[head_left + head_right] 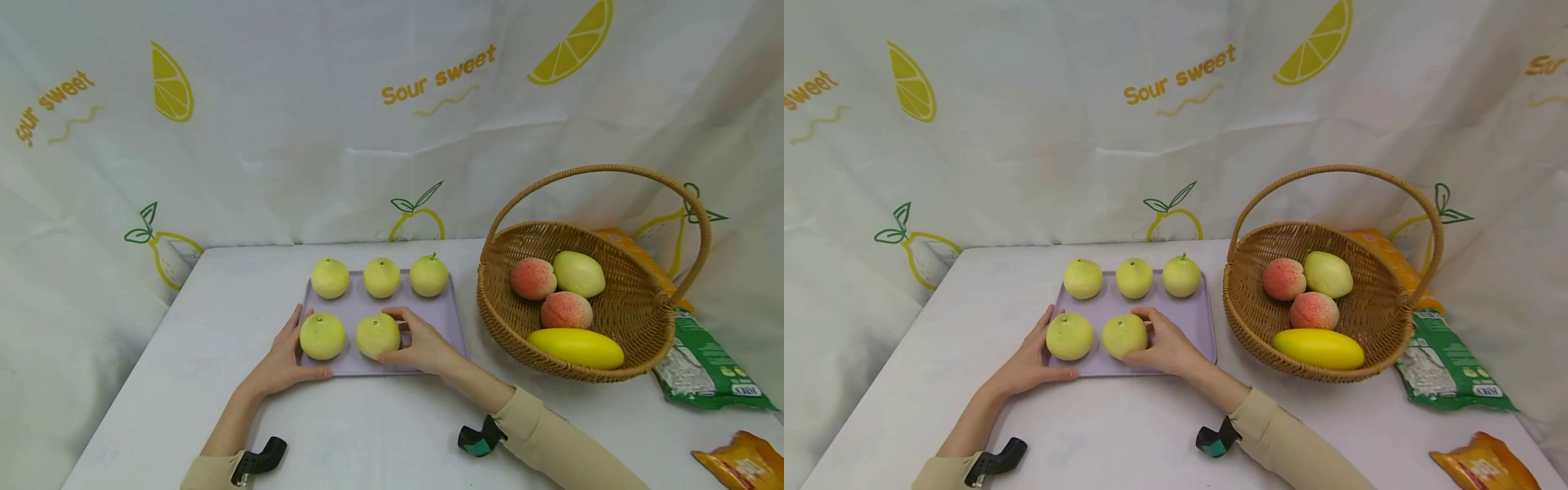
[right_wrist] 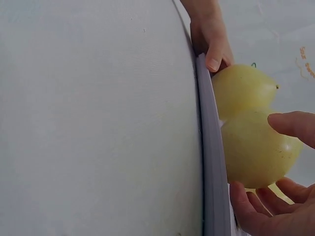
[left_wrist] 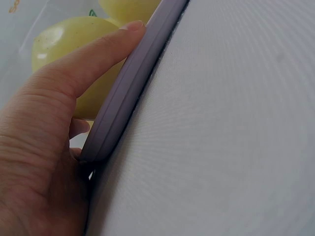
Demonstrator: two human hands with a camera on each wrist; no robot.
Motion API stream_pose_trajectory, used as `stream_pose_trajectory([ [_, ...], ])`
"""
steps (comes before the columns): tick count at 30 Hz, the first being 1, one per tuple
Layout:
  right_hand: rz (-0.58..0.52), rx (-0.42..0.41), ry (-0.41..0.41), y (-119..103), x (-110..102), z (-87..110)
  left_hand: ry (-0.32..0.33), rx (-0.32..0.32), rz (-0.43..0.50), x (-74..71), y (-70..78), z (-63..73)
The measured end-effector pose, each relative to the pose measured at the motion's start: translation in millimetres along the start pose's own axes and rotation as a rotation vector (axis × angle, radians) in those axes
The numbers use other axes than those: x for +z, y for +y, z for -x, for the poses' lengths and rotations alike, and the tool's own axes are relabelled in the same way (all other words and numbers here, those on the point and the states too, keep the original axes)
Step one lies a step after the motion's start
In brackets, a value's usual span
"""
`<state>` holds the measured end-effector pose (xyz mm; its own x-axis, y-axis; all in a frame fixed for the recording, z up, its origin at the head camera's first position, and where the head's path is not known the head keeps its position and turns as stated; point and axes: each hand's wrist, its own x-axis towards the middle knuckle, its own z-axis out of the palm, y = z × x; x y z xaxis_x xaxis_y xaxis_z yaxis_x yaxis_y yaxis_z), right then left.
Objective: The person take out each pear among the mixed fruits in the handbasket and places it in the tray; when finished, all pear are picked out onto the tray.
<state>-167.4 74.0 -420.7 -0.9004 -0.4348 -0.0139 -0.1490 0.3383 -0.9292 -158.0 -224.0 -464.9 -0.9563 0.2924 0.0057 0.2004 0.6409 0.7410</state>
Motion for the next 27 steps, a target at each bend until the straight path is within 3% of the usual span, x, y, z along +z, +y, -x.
stream_pose_trajectory([
  [13,-0.037,-0.048,-0.033,-8,-31,25.0,0.002,0.011,0.002,0.9,-0.9,0.4],
  [27,0.105,-0.067,-0.074,-28,-73,61.0,0.009,0.023,-0.009,2.5,-2.7,-0.1],
])
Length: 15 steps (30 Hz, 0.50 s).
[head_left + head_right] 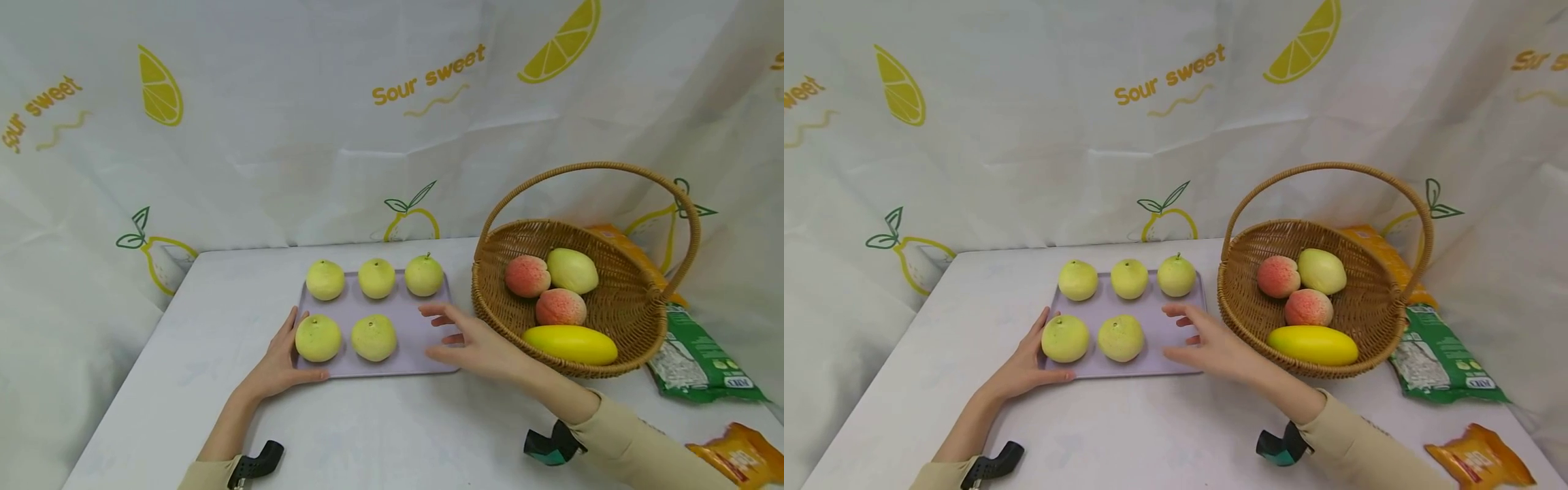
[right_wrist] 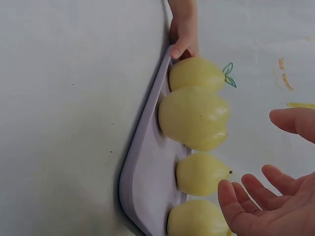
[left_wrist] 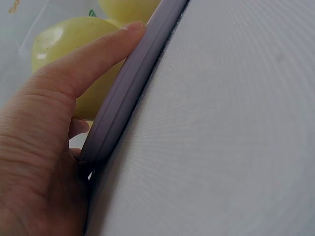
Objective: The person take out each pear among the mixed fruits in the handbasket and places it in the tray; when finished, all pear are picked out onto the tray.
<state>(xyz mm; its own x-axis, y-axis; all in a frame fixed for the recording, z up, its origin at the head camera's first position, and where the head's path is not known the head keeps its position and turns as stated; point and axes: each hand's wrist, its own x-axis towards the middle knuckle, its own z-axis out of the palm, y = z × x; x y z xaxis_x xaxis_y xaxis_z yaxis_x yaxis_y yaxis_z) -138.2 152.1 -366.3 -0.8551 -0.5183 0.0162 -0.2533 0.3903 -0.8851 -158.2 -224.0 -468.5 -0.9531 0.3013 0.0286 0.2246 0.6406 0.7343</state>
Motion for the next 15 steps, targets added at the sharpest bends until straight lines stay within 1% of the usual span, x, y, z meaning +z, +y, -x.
stream_pose_trajectory([
  [3,0.014,-0.004,0.0,-2,-8,8.3,-0.003,-0.002,0.0,-0.3,0.6,0.4],
  [7,-0.021,-0.021,-0.019,-8,-19,18.1,-0.003,0.003,0.0,-0.5,1.1,0.3],
  [10,-0.052,-0.014,-0.03,-16,-28,25.7,-0.003,0.006,0.002,-0.6,1.2,0.3],
  [15,-0.031,-0.021,-0.025,-25,-45,36.0,-0.006,-0.001,0.005,-0.4,0.5,0.6],
])
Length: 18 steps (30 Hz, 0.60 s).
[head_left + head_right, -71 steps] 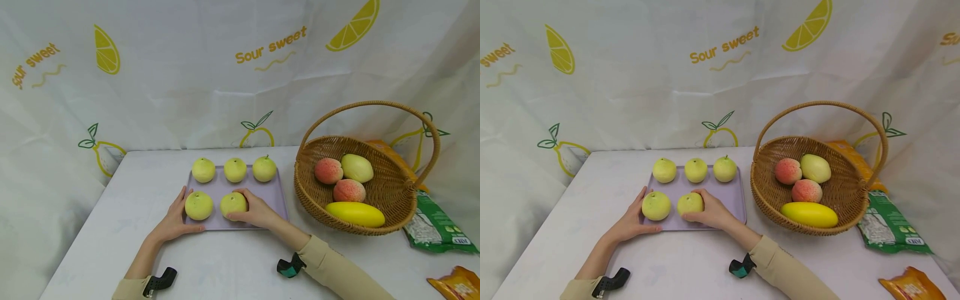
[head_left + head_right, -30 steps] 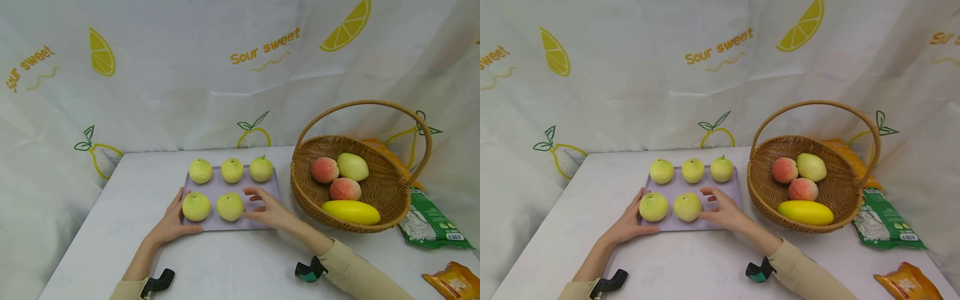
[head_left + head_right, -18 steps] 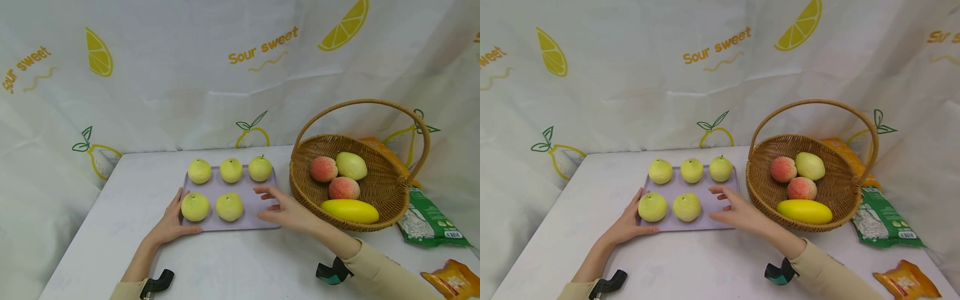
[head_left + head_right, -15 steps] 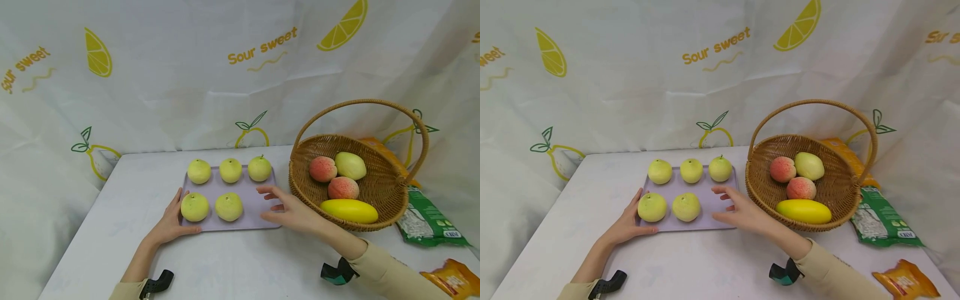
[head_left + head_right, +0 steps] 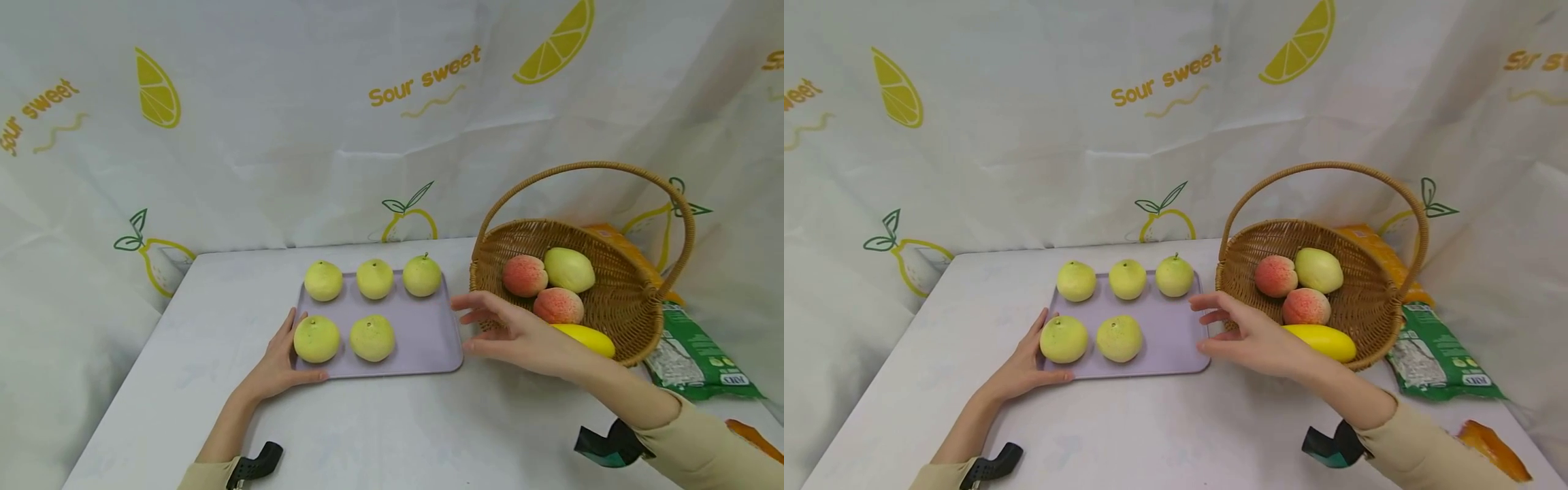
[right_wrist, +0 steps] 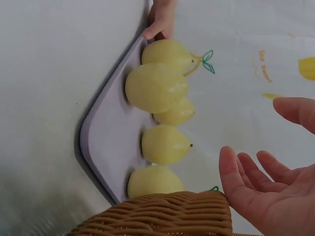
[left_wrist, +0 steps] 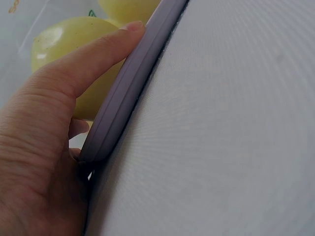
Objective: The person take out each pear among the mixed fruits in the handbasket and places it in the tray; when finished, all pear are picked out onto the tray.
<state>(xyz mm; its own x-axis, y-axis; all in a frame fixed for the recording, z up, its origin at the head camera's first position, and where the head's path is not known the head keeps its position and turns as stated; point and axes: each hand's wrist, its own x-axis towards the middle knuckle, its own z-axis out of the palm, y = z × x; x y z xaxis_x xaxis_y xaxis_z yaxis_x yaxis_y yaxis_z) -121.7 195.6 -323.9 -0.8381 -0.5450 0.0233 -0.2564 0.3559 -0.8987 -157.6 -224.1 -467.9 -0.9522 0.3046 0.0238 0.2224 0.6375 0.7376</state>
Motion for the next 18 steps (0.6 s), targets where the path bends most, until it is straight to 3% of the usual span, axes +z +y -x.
stream_pose_trajectory([
  [6,0.076,-0.024,0.015,-5,-21,3.6,0.003,0.0,-0.009,-0.4,-0.4,0.6],
  [10,0.135,0.006,0.012,-8,-36,2.7,0.001,-0.009,-0.004,0.4,-0.5,1.5],
  [18,0.136,0.047,0.008,-9,-64,-7.2,0.004,-0.009,-0.01,1.3,-1.3,0.3],
])
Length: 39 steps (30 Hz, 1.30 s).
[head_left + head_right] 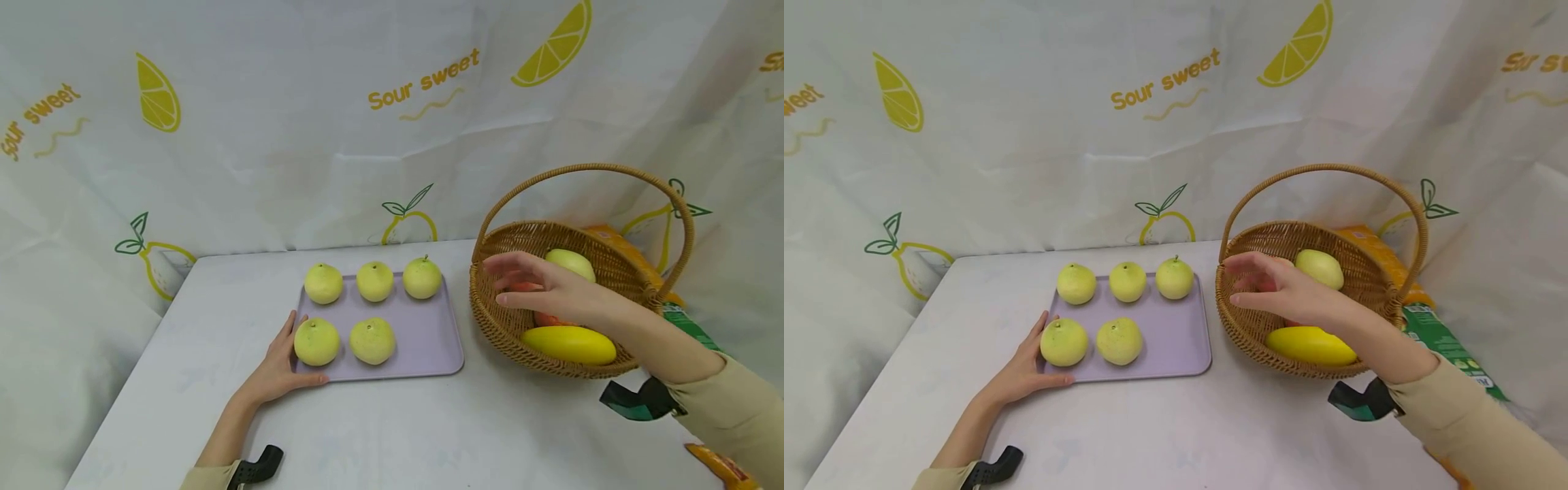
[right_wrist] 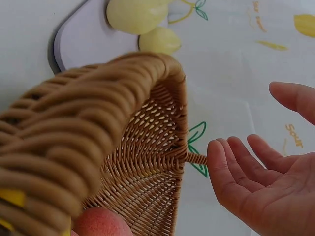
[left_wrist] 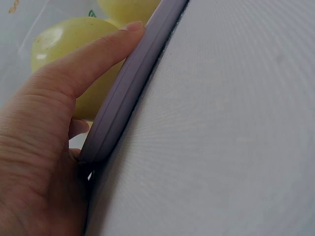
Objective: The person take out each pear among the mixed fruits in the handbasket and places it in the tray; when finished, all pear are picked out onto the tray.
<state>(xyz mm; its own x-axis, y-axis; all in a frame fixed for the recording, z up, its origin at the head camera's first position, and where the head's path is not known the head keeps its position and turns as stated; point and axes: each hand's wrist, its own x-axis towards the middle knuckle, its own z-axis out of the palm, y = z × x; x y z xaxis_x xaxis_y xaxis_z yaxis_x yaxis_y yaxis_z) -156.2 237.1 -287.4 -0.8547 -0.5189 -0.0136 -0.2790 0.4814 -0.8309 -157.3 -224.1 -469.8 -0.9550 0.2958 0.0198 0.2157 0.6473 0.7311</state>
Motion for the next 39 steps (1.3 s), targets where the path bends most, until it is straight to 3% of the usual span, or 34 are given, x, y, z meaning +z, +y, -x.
stream_pose_trajectory([
  [12,0.177,0.055,0.059,21,-42,-16.9,0.001,0.0,0.015,0.7,-0.3,-0.4],
  [17,0.216,0.116,0.078,35,-57,-24.9,0.0,0.0,0.02,0.5,0.8,0.2],
  [29,0.341,0.208,0.116,61,-78,-26.3,0.0,0.002,0.015,0.4,0.9,0.6],
  [39,0.522,0.277,0.058,86,-94,-23.1,0.002,0.005,0.011,0.9,0.2,0.4],
])
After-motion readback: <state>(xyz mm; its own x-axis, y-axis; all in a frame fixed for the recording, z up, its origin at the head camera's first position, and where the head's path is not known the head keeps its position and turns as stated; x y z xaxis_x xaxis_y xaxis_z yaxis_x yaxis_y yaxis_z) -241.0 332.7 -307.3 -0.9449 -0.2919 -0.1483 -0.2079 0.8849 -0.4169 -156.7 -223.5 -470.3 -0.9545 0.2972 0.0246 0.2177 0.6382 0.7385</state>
